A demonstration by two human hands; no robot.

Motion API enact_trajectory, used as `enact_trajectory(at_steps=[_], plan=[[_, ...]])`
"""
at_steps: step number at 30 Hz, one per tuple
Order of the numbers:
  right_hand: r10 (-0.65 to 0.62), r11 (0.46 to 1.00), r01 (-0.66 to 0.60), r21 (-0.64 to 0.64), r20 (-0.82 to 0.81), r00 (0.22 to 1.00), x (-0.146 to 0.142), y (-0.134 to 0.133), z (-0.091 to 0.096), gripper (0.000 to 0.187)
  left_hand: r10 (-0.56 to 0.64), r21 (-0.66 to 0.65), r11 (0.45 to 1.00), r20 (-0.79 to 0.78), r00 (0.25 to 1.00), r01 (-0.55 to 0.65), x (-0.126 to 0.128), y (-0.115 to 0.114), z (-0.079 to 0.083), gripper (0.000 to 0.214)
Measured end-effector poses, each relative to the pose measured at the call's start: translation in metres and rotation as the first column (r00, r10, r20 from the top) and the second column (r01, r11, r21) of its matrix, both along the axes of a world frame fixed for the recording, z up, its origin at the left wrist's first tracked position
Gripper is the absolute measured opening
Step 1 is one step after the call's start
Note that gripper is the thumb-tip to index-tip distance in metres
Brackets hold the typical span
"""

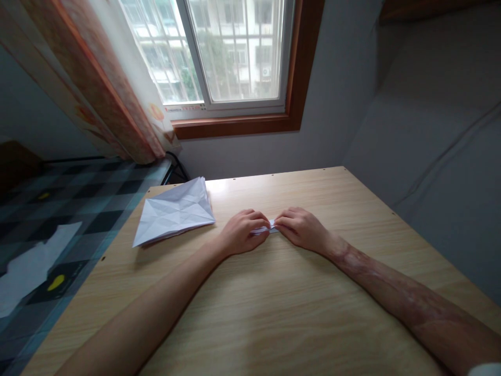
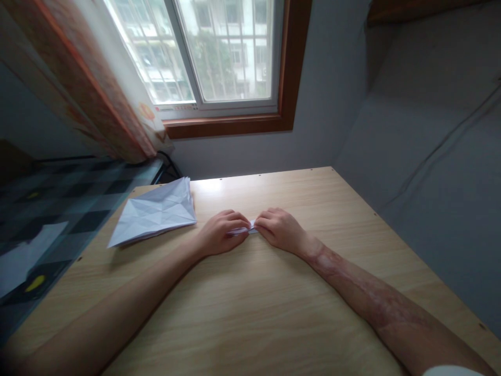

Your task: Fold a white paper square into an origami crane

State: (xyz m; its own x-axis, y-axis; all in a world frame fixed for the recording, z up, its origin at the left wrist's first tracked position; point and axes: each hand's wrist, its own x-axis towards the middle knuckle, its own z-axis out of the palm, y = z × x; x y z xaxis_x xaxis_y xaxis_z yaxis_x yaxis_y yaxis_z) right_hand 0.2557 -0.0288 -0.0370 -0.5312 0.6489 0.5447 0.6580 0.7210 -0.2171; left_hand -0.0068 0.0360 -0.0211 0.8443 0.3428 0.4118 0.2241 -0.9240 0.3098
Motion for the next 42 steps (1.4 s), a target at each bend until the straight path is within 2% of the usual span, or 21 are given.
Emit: enact_trajectory(at_steps=[8,12,16,26,31,36,42], plan=[[-0.047,0.998,0.041,-0.051,-0.112,0.993,0.0003,0.0018,-0.0067,0.015,0.030,-0.091,0.996,0.085,0.996,-0.023,0.0040,0.0029,-0.0028,0.021],[-0.057,0.995,0.047,-0.083,-0.129,0.990,0.0010,0.0026,-0.0084,0.006,0.024,-0.078,0.997,0.062,0.998,-0.019,0.0035,0.0021,-0.0018,0.023],[-0.048,0.992,0.033,-0.125,-0.125,0.991,0.0014,0.0031,-0.0078,0.006,0.047,-0.046,0.998,0.026,0.999,-0.046,0.0023,0.0014,-0.0009,0.019],[-0.022,0.994,0.007,-0.106,-0.140,0.990,-0.0014,-0.0008,-0.0017,0.013,0.030,-0.004,1.000,-0.013,0.999,-0.031,0.0024,0.0003,-0.0012,0.019],[0.028,0.995,-0.041,-0.092,-0.137,0.990,-0.0002,0.0006,-0.0029,0.009,0.054,-0.010,0.998,-0.031,0.998,-0.054,0.0009,0.0007,-0.0020,0.018],[0.035,0.991,-0.051,-0.121,-0.130,0.991,-0.0012,-0.0005,-0.0003,0.008,0.013,0.006,1.000,-0.030,0.999,-0.013,0.0008,0.0007,-0.0018,0.019],[0.029,0.992,-0.045,-0.119,-0.139,0.990,-0.0024,-0.0009,-0.0003,0.003,0.022,-0.057,0.998,-0.003,1.000,-0.022,0.0029,0.0000,-0.0019,0.017]])
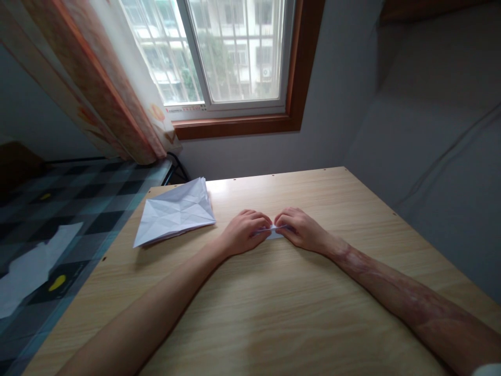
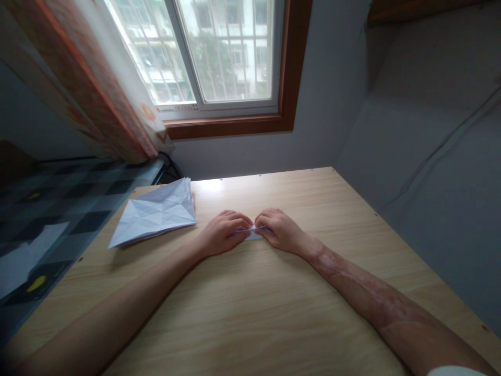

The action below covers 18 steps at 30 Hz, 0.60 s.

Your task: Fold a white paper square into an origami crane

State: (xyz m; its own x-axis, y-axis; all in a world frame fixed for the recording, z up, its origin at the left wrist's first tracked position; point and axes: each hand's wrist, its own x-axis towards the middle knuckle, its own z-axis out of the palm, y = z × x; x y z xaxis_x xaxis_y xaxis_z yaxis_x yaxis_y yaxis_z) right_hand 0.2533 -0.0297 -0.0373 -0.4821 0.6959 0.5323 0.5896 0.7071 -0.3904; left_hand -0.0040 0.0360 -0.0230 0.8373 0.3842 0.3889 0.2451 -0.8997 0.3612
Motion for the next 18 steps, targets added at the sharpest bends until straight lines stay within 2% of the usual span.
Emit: enact_trajectory(at_steps=[4,8,14,18], plan=[[0.008,1.000,-0.007,0.026,-0.008,1.000,0.002,0.003,-0.003,0.005,0.014,-0.109,0.994,0.064,0.998,-0.006,0.004,-0.003,0.000,0.017],[-0.008,0.994,0.005,0.110,0.028,1.000,0.004,0.004,-0.003,0.009,0.025,-0.243,0.970,0.124,0.992,0.006,0.007,-0.008,0.005,0.018],[-0.049,0.970,0.036,0.240,0.051,0.997,0.005,-0.002,0.003,0.009,0.046,-0.460,0.885,0.228,0.972,0.066,0.008,-0.013,0.011,0.030],[-0.028,0.966,0.006,0.260,0.082,0.996,0.004,-0.004,0.004,0.011,0.072,-0.528,0.845,0.267,0.961,0.083,0.008,-0.013,0.009,0.031]])
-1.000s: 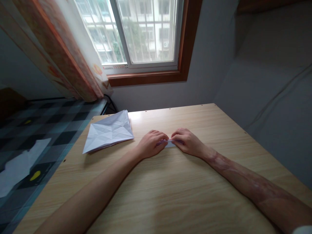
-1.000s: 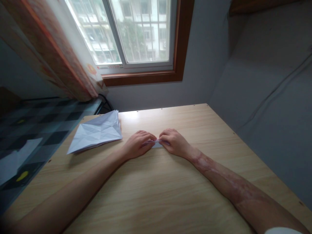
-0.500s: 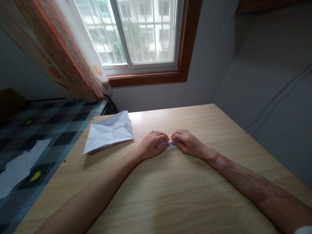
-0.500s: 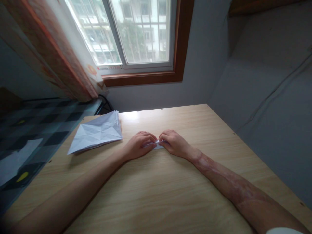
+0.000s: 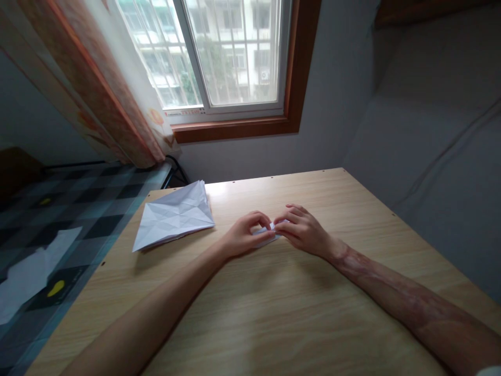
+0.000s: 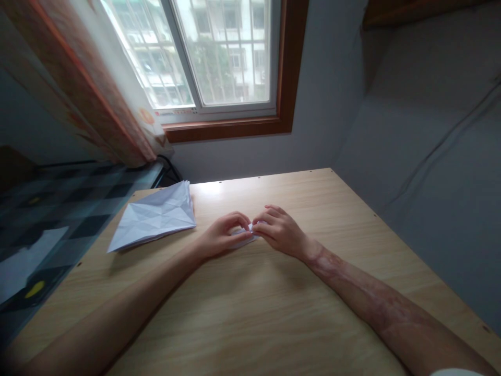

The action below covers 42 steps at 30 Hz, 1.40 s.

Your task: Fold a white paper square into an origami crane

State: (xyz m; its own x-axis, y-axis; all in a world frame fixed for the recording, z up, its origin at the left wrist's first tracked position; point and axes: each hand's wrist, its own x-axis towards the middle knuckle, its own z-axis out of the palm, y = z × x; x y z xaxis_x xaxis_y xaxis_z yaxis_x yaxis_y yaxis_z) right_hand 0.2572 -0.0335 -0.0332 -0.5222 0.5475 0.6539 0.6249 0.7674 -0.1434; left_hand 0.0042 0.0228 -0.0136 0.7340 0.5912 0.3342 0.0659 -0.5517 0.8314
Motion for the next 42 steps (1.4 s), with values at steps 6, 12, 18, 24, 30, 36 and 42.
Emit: enact_trajectory(at_steps=[6,12,18,24,30,36,42], plan=[[-0.032,0.999,0.032,0.005,-0.046,0.998,-0.001,-0.001,-0.001,0.009,0.073,0.029,0.997,-0.011,0.997,-0.073,-0.001,-0.002,0.000,0.029],[-0.038,0.999,0.038,-0.007,-0.051,0.998,0.000,-0.001,-0.001,0.013,0.110,0.166,0.980,0.016,0.994,-0.111,0.002,-0.004,0.006,0.024],[-0.038,0.999,0.038,0.002,-0.043,0.998,0.002,0.000,-0.003,0.015,0.138,0.287,0.948,0.029,0.990,-0.140,0.004,-0.005,0.008,0.019],[-0.056,0.998,0.057,0.002,-0.066,0.996,0.000,-0.002,-0.001,0.014,0.196,0.398,0.897,0.025,0.980,-0.189,0.002,-0.003,0.001,0.016],[-0.070,0.995,0.073,0.061,-0.040,0.997,-0.002,-0.005,0.003,0.014,0.175,0.303,0.936,0.049,0.983,-0.181,0.006,-0.009,0.008,0.016],[-0.049,0.996,0.050,0.074,-0.018,0.999,-0.001,-0.006,0.004,0.017,0.144,0.199,0.968,0.052,0.988,-0.152,0.007,-0.013,0.013,0.024],[-0.044,0.997,0.045,0.059,-0.029,0.999,0.000,-0.006,0.002,0.017,0.160,0.230,0.959,0.048,0.986,-0.167,0.007,-0.011,0.010,0.017]])
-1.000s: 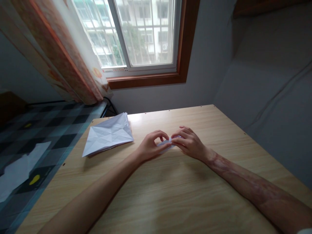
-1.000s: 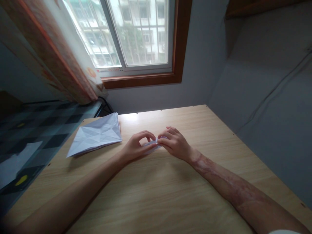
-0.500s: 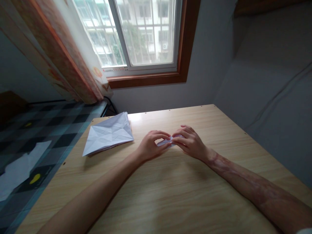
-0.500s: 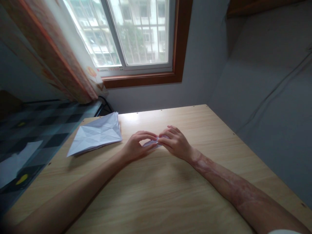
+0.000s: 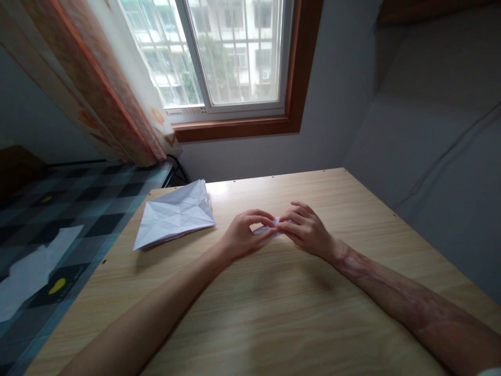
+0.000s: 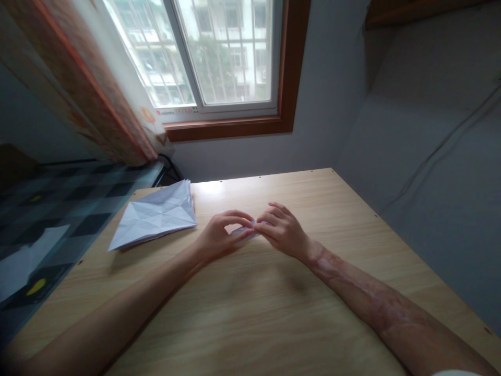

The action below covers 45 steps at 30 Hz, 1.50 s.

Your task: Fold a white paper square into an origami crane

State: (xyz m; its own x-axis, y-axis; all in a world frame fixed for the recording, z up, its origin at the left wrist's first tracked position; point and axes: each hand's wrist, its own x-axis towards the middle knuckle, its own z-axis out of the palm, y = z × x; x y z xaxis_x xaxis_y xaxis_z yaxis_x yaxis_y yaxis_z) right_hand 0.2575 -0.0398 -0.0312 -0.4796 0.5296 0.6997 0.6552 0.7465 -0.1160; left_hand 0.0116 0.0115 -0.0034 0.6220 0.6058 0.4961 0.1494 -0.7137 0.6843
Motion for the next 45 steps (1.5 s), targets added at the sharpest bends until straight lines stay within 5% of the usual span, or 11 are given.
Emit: enact_trajectory(at_steps=[18,34,38,42,45], plan=[[-0.034,0.991,0.032,0.127,0.015,0.999,-0.003,0.000,0.000,0.013,0.010,0.023,1.000,0.042,0.999,-0.011,0.002,-0.001,-0.003,0.010],[-0.001,0.998,0.000,0.063,0.018,1.000,-0.004,-0.002,-0.001,0.016,-0.110,-0.280,0.959,-0.237,0.965,0.040,-0.008,0.005,0.008,0.026],[-0.046,0.997,0.054,0.050,-0.149,0.988,-0.007,-0.002,0.000,0.026,-0.056,-0.307,0.952,-0.176,0.983,-0.001,-0.007,0.005,0.010,0.023],[-0.181,0.982,0.184,-0.034,-0.427,0.886,-0.012,-0.002,0.003,0.023,0.134,-0.536,0.842,0.084,0.987,-0.069,-0.002,0.010,-0.001,0.036],[-0.234,0.952,0.086,-0.293,-0.517,0.824,-0.017,-0.001,0.005,0.019,0.238,-0.656,0.755,0.247,0.939,-0.019,0.001,0.011,-0.012,0.041]])
